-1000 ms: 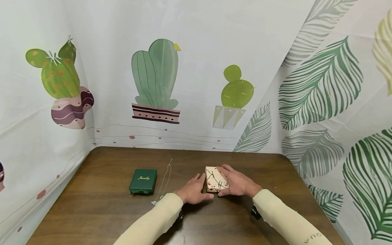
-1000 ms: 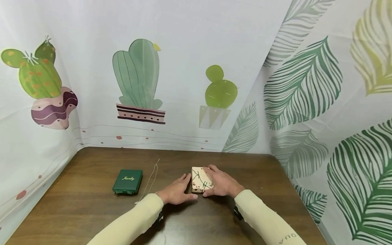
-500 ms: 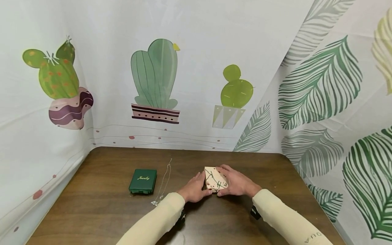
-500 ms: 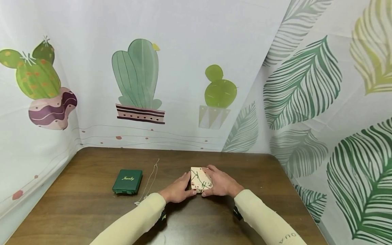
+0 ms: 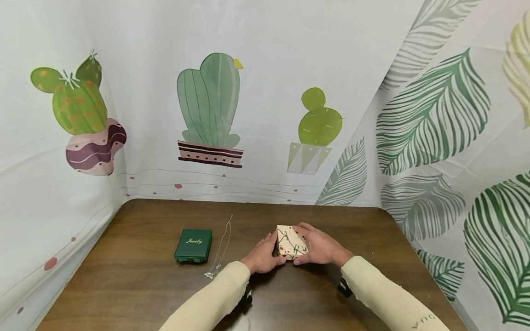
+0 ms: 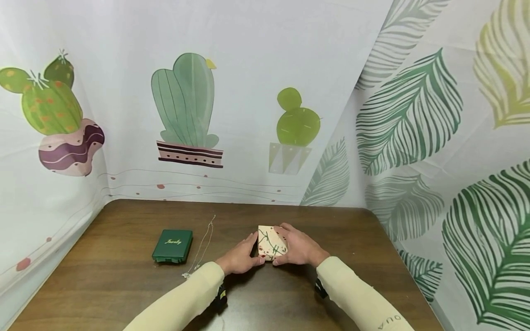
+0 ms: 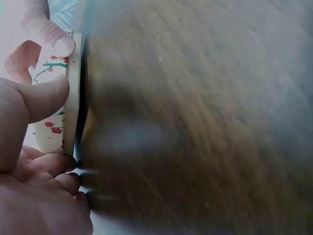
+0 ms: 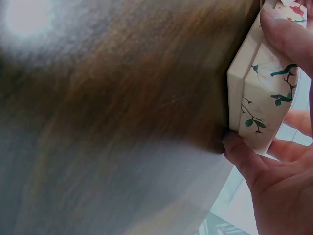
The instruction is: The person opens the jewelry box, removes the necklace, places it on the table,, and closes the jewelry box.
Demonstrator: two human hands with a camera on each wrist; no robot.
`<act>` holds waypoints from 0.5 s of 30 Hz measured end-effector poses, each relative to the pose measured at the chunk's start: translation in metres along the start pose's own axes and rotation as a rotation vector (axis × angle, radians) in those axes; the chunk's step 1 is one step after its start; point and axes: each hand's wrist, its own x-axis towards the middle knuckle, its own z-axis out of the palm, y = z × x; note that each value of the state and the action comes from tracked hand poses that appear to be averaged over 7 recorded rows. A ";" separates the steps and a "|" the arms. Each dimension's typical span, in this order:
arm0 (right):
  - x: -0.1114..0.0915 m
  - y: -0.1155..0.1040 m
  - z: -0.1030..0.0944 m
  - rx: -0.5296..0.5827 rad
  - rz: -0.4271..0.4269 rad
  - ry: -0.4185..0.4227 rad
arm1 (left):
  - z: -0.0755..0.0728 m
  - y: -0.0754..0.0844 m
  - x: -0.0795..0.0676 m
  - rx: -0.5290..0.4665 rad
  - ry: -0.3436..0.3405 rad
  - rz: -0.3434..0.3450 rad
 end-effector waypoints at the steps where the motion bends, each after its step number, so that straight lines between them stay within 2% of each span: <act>1: 0.000 0.000 0.000 0.000 -0.001 0.001 | -0.001 0.001 0.000 -0.006 0.000 -0.008; 15: 0.001 -0.004 0.000 -0.002 -0.003 0.021 | -0.001 -0.002 0.000 -0.082 0.033 -0.033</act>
